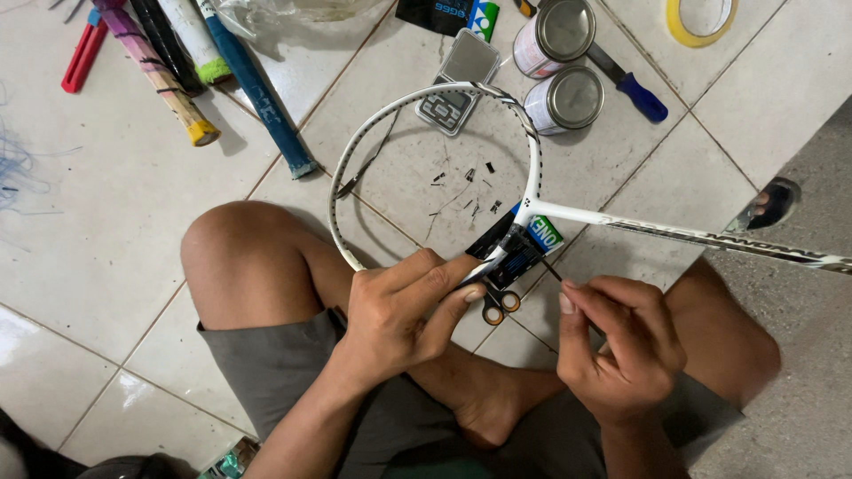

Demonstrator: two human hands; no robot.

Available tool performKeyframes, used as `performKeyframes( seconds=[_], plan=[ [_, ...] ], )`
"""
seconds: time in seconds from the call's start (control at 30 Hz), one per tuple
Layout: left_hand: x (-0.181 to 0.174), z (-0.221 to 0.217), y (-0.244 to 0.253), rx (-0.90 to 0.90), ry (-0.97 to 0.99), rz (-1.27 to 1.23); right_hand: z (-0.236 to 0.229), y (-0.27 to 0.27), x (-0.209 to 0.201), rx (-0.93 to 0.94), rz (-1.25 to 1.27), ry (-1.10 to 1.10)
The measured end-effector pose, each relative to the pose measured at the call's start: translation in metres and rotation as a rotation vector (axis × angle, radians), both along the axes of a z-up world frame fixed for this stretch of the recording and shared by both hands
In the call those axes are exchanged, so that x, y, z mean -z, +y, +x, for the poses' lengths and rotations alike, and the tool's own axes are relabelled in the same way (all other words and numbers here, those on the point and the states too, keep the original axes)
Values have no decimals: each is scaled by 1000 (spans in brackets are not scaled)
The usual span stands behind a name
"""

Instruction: The person removes and replaces small black plastic grommets on the frame of a white badminton racket using a pointed tool and scissors while sitting on the floor.

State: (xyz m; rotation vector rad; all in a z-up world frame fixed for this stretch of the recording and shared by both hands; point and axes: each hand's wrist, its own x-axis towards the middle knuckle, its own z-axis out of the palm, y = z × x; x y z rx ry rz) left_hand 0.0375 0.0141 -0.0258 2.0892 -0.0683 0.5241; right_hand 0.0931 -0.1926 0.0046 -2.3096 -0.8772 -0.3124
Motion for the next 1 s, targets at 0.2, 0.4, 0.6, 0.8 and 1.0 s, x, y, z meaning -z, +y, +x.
performKeyframes(
  seconds=[0.2,0.4,0.6,0.8,1.0],
  plan=[
    [2,-1,-1,-9,8,0,0,-1,1,-4,22,3],
    [2,-1,-1,-6,-2,-1,-1,-2,4,10,-6,-6],
    [2,-1,-1,-5,3,4,-1,-1,3,-12,-3,-10],
    [3,-2,-1,-17,14,11,-1,-1,4,-20,1,-15],
    [2,-2,0,-26,-6,20,-2,-2,3,-39,5,-20]
  ],
)
